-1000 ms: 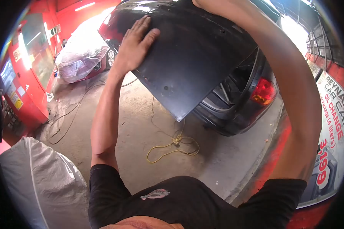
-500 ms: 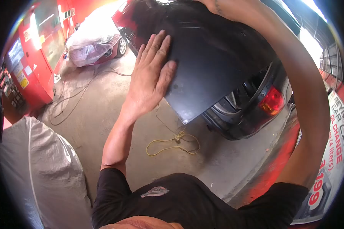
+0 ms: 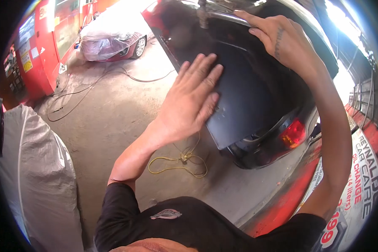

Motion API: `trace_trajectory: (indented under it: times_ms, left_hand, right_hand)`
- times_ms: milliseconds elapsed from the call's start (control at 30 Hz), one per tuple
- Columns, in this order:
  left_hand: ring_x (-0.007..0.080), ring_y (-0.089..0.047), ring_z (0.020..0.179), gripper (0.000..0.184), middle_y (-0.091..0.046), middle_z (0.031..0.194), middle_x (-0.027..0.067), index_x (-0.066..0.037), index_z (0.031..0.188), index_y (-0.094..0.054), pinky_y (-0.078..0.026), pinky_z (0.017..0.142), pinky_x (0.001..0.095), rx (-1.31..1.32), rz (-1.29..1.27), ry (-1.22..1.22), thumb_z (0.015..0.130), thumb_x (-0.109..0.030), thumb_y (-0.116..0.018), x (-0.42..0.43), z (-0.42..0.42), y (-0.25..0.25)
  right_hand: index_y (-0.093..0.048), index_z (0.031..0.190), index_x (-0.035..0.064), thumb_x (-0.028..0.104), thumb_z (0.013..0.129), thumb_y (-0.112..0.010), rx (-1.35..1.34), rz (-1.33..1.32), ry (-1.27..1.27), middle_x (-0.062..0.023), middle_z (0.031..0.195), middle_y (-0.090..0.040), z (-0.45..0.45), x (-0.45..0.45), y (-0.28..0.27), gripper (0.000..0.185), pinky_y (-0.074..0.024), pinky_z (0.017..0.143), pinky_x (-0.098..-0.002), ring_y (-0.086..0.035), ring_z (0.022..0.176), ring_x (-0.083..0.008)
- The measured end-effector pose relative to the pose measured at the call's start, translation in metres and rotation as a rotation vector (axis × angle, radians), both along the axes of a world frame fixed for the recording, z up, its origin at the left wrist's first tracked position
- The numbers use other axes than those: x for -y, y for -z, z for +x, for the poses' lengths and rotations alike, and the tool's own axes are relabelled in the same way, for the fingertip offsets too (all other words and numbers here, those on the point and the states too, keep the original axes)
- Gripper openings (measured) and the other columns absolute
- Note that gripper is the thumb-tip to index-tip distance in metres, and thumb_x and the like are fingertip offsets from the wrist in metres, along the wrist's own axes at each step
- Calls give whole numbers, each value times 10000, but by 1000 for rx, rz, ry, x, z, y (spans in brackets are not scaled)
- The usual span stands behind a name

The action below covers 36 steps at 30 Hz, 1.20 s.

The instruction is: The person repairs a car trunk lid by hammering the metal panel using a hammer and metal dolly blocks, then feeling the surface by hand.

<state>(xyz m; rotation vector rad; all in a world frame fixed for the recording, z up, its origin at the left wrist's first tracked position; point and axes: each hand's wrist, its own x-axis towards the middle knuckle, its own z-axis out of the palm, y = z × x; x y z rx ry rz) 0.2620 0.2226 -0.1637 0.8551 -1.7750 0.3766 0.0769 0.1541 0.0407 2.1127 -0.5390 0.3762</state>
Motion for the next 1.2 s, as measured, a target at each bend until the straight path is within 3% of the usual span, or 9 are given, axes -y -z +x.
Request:
trace_trajectory:
  times_ms: [100, 367, 467, 533, 600, 733, 933, 1067, 1200]
  left_hand:
    - [376, -270, 1438, 557, -356, 1512, 201, 2, 1422, -422, -196, 1179, 498, 29, 37, 23, 971, -316, -495, 15, 10, -12]
    - [330, -200, 1473, 772, -272, 1575, 156, -51, 1500, -319, -146, 1202, 470, 14, 157, -118, 979, -620, -316, 169, 84, -69]
    - [324, -220, 1470, 750, -262, 1582, 146, -38, 1492, -335, -170, 1194, 469, 73, 245, -234, 985, -590, -280, 228, 110, -91]
    - [327, -212, 1472, 699, -253, 1585, 146, -113, 1497, -354, -172, 1195, 465, 307, 229, -312, 982, -580, -281, 277, 140, -104]
    - [356, -219, 1463, 563, -263, 1579, 154, -236, 1467, -414, -182, 1196, 453, 170, 226, -242, 1002, -511, -255, 361, 179, -102]
    - [401, -261, 1436, 505, -292, 1542, 232, -93, 1439, -420, -212, 1192, 454, 303, 234, -231, 1036, -334, -237, 400, 228, -116]
    - [358, -245, 1451, 489, -317, 1526, 243, 8, 1413, -415, -205, 1198, 418, 209, 493, -153, 1029, -257, -268, 341, 195, -138]
    - [340, -254, 1450, 476, -329, 1532, 208, 22, 1403, -425, -203, 1198, 385, 362, 132, -76, 1028, -241, -298, 313, 159, -129]
    - [322, -237, 1459, 553, -312, 1548, 187, 4, 1439, -394, -177, 1201, 415, 266, 189, -13, 1039, -361, -284, 227, 112, -117]
  right_hand:
    - [-534, 1380, 221, 194, 950, -576, 28, -34, 32, -152, 751, -543, -4, 2, -5, 433, -444, 718, -435, -564, 744, -350]
    - [-617, 1263, 165, 235, 902, -642, 293, -112, 295, -126, 805, -574, -43, -22, 18, 368, -457, 674, -407, -593, 749, -315]
    - [-638, 1218, 124, 201, 881, -663, 350, -76, 245, -121, 821, -582, -52, -24, 25, 348, -460, 679, -391, -596, 749, -295]
    - [-646, 1194, 99, 150, 865, -674, 382, -55, 219, -112, 829, -590, -51, -24, 28, 334, -462, 680, -379, -595, 750, -281]
    - [-644, 1199, 100, 122, 856, -682, 398, -75, 227, -102, 812, -586, -48, -22, 29, 345, -459, 670, -375, -591, 734, -266]
    - [-657, 1175, 96, 125, 844, -700, 465, -59, 224, -94, 793, -583, -47, -22, 31, 335, -452, 656, -357, -585, 703, -249]
    - [-667, 1164, 101, 161, 853, -697, 516, -51, 82, -101, 780, -574, -48, -19, 33, 318, -436, 641, -357, -573, 693, -259]
    - [-668, 1165, 116, 191, 859, -692, 528, -66, 133, -105, 770, -556, -49, -19, 35, 316, -431, 645, -361, -555, 682, -269]
    - [-669, 1170, 132, 217, 869, -681, 530, -84, 112, -98, 766, -547, -54, -16, 35, 313, -428, 643, -358, -542, 670, -264]
